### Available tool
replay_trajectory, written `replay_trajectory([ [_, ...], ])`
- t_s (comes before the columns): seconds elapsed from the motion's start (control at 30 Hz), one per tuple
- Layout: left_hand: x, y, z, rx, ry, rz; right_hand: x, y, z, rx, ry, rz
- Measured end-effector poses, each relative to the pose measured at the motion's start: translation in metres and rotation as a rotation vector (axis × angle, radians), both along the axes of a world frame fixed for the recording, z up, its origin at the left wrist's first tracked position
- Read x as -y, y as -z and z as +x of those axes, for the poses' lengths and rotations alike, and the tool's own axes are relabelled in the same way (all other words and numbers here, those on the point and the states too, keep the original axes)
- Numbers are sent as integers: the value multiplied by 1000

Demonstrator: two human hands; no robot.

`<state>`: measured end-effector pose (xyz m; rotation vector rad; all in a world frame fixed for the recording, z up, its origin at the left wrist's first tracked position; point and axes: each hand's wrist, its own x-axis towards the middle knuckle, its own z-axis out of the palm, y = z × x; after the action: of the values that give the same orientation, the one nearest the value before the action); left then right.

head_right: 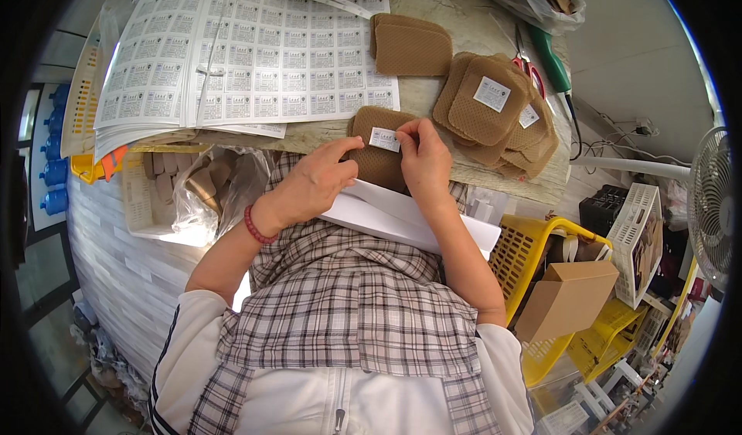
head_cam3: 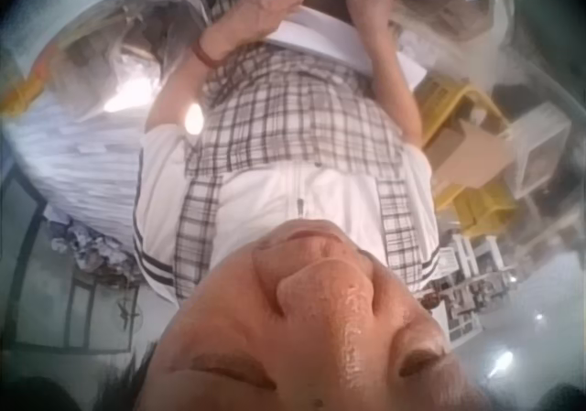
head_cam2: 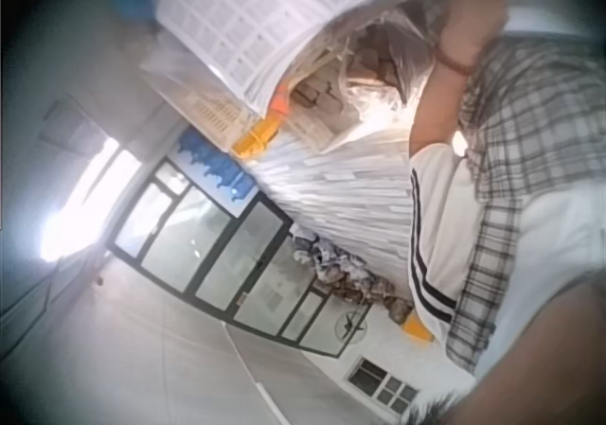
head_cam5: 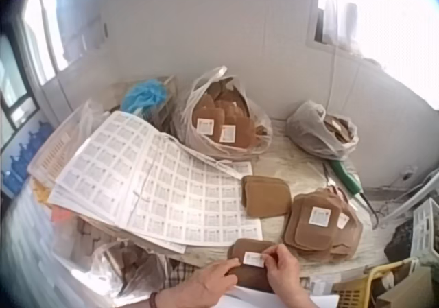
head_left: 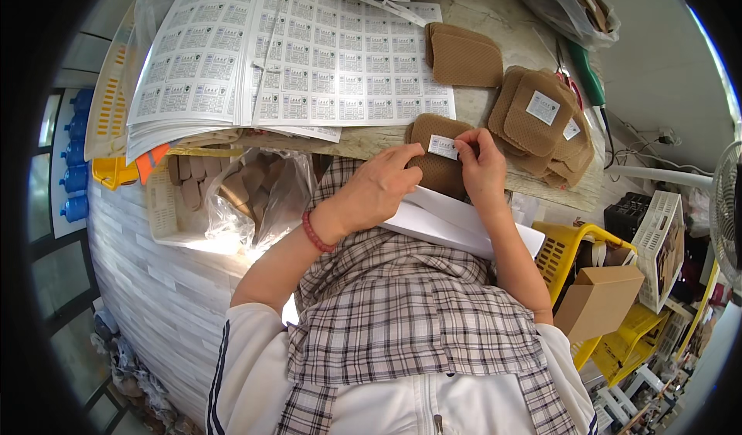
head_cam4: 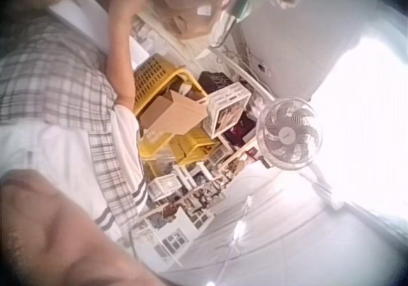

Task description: The person repeatedly peels adhesive labels from a sheet and affixes them onto small brown pouches on a cluttered worktable. They handle the pouches one at a time, placing each labeled pouch into a plastic bag after labeling.

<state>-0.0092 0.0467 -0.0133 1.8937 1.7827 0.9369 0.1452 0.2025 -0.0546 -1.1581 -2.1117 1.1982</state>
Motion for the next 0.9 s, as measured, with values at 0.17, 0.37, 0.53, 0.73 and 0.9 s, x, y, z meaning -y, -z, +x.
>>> replay_trajectory([
  [0.17,-5,-4,-4,-44,91,32,5,-6,-1,-17,12,55],
  [0.37,-1,5,0,-234,76,-14,14,-7,-3,106,-55,338],
  [0.53,-1,6,2,-229,69,-20,20,-6,-8,214,-35,494],
  [0.73,-1,9,4,-196,31,21,12,7,-2,136,11,631],
  [0.9,-7,6,0,-193,45,-1,7,11,0,91,26,645],
])
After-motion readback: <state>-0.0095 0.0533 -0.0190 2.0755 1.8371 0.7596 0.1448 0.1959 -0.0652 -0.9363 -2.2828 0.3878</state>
